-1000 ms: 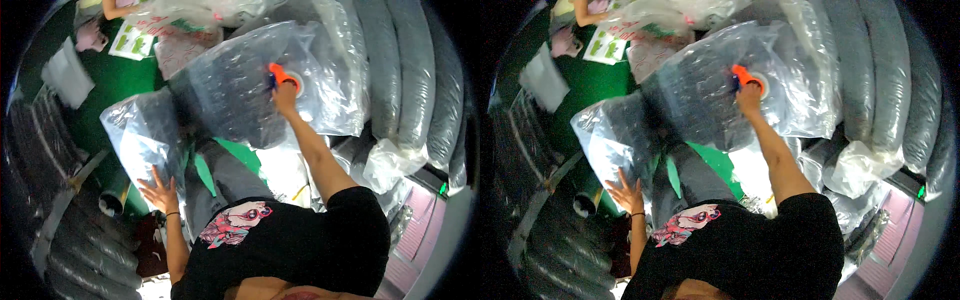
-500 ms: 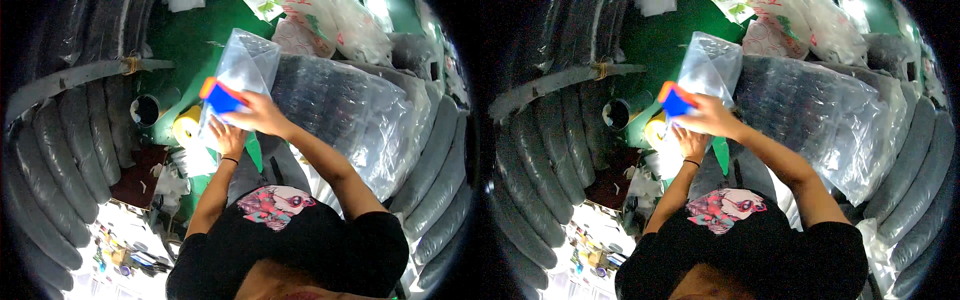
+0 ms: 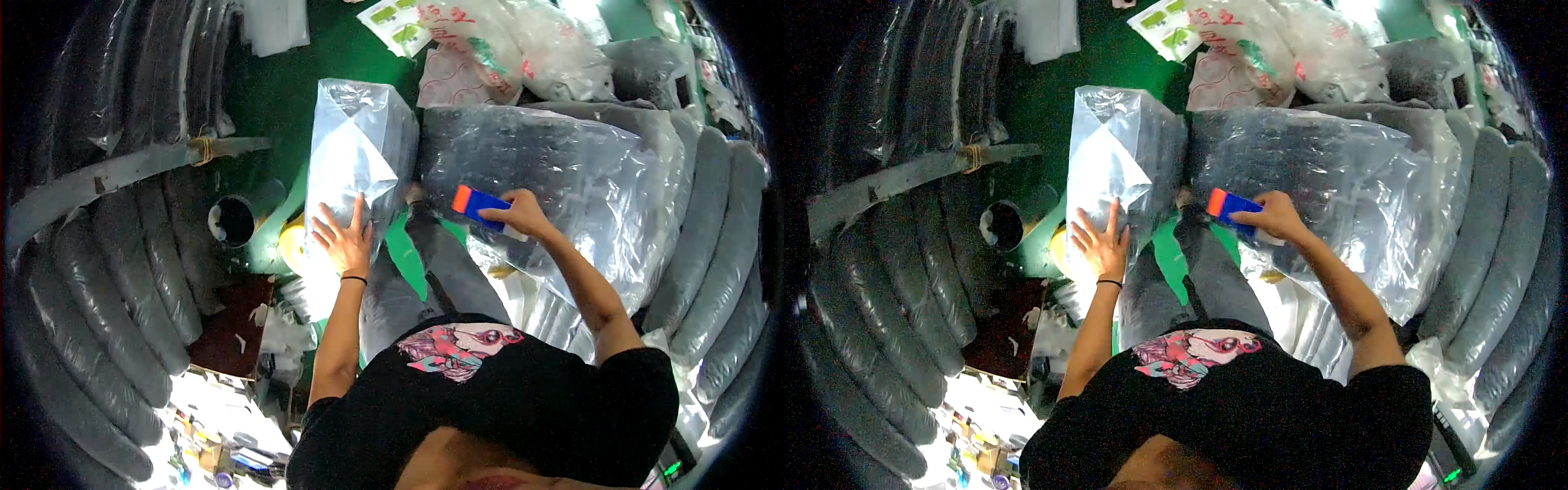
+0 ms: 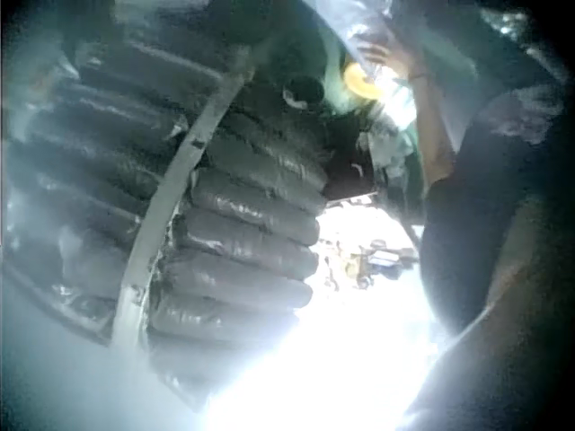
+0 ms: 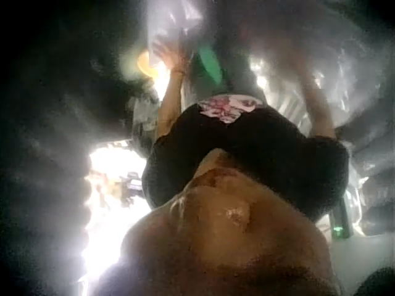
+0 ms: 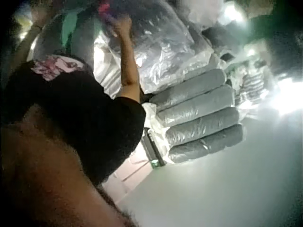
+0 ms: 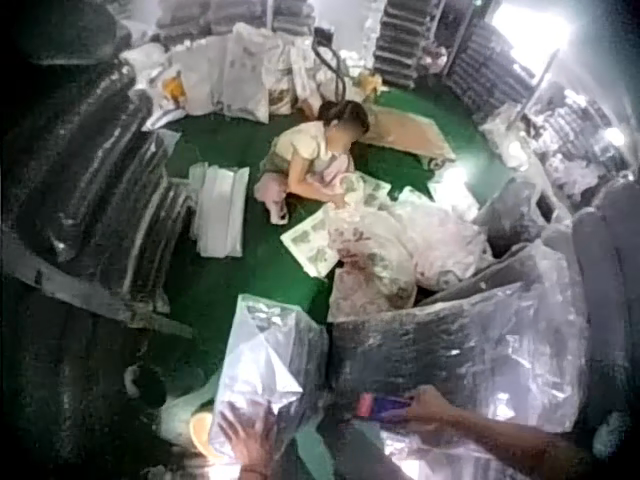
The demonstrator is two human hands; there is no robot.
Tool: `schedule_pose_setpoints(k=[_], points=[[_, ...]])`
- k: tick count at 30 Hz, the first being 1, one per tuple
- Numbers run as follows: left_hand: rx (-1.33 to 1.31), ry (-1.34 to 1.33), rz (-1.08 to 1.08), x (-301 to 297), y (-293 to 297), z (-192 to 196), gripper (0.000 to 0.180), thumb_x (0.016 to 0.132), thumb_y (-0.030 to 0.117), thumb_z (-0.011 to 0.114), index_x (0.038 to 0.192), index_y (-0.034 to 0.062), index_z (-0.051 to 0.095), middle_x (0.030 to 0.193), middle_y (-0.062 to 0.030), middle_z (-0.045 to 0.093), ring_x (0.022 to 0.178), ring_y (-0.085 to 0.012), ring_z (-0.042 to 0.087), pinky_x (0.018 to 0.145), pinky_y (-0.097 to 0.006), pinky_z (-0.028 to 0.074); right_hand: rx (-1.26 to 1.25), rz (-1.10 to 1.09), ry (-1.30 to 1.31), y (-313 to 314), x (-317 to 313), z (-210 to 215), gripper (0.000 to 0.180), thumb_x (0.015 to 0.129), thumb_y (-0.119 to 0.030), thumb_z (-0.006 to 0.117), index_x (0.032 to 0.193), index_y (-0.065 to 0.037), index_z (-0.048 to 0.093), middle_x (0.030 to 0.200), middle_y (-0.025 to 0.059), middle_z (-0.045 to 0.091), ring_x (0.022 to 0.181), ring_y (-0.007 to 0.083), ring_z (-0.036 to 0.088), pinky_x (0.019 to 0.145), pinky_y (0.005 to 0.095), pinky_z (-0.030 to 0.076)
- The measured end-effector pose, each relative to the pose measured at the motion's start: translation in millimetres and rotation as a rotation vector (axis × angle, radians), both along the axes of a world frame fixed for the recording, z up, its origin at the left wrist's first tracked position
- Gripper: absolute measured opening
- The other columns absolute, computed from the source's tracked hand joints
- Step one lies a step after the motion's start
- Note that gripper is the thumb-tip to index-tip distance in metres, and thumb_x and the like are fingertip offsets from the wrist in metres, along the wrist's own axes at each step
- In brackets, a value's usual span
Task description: The person places black bundles into plastic bags, seals the bags with a hand-held tape dispenser, and then peels a circular label from a sheet at a workbench.
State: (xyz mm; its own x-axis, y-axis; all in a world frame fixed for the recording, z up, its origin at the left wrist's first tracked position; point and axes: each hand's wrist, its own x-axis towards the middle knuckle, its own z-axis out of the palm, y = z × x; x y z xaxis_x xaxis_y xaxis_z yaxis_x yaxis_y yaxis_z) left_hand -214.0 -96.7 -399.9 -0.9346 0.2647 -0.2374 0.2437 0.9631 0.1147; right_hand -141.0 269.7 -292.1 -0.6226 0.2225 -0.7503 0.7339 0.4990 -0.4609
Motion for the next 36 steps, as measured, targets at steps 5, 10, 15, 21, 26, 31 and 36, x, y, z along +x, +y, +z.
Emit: schedule_pose_setpoints(k=[5,10,15,21,26,31,36], points=[[0.013,-0.061,-0.205,46.7,18.9,-26.3,0.073,0.094,0.05,0.054,0.15,0.0057,0.041,0.156,-0.0303,0.03,0.145,-0.0542,0.022,0.114,-0.071,0.02,-0.608,0.161,0.706,-150.0,-125.1,61.5,0.059,0.083,-0.059,0.071,0.114,-0.009,0.071,0.09,0.0218,0.072,0.077,0.0338,0.071,0.07,0.0438,0.055],[0.261,0.272,0.167,49.5,20.2,-17.3,0.118,0.066,0.058,0.085,0.15,0.0035,0.022,0.151,-0.0295,0.035,0.143,-0.0527,0.028,0.115,-0.068,0.022,-0.025,0.353,0.722,-143.6,-102.0,-49.9,0.069,0.081,-0.055,0.069,0.139,-0.02,0.056,0.106,0.0233,0.069,0.087,0.0414,0.07,0.08,0.0478,0.057],[0.727,-0.35,-0.053,-26.8,33.7,27.6,0.13,0.06,0.039,0.09,0.157,0.0024,0.011,0.155,-0.026,0.033,0.139,-0.0449,0.039,0.118,-0.054,0.028,0.038,0.344,0.341,-131.5,-100.0,-22.2,0.065,0.077,-0.068,0.067,0.094,-0.006,0.074,0.087,0.0236,0.07,0.08,0.0424,0.069,0.073,0.0478,0.056],[0.369,-0.216,-0.283,-41.0,35.1,21.5,0.127,0.063,0.052,0.085,0.158,0.0003,0.018,0.163,-0.0178,0.027,0.15,-0.0312,0.027,0.123,-0.047,0.021,-0.011,0.423,0.201,-59.5,-62.0,-19.5,0.088,0.074,-0.084,0.058,0.091,0.001,0.075,0.085,0.0272,0.069,0.079,0.0439,0.069,0.074,0.0509,0.054],[0.266,-0.168,-0.286,-32.5,30.7,18.1,0.134,0.063,0.06,0.084,0.159,0.0014,0.012,0.165,-0.0242,0.013,0.152,-0.0405,0.016,0.122,-0.052,0.019,0.166,0.323,-0.067,6.0,-11.0,-83.1,0.075,0.074,-0.073,0.067,0.087,0.0,0.075,0.088,0.0246,0.071,0.083,0.0393,0.071,0.074,0.0471,0.056],[0.985,-0.674,0.435,-27.2,44.7,-86.8,0.141,0.07,0.054,0.087,0.158,0.0008,-0.009,0.163,-0.033,0.005,0.152,-0.0423,0.011,0.122,-0.048,0.019,0.056,-0.777,-0.384,-29.1,39.0,-220.4,0.053,0.08,-0.046,0.078,0.095,0.005,0.073,0.099,0.0218,0.074,0.093,0.0344,0.072,0.083,0.046,0.055],[0.641,-0.647,0.285,12.8,83.6,-23.9,0.134,0.075,0.058,0.082,0.159,0.0058,-0.009,0.163,-0.031,0.01,0.151,-0.0422,0.016,0.121,-0.046,0.022,0.448,-1.061,-0.313,-80.1,0.1,-206.7,0.063,0.082,-0.056,0.073,0.102,0.003,0.073,0.11,0.0243,0.071,0.105,0.0391,0.069,0.088,0.0466,0.054]])
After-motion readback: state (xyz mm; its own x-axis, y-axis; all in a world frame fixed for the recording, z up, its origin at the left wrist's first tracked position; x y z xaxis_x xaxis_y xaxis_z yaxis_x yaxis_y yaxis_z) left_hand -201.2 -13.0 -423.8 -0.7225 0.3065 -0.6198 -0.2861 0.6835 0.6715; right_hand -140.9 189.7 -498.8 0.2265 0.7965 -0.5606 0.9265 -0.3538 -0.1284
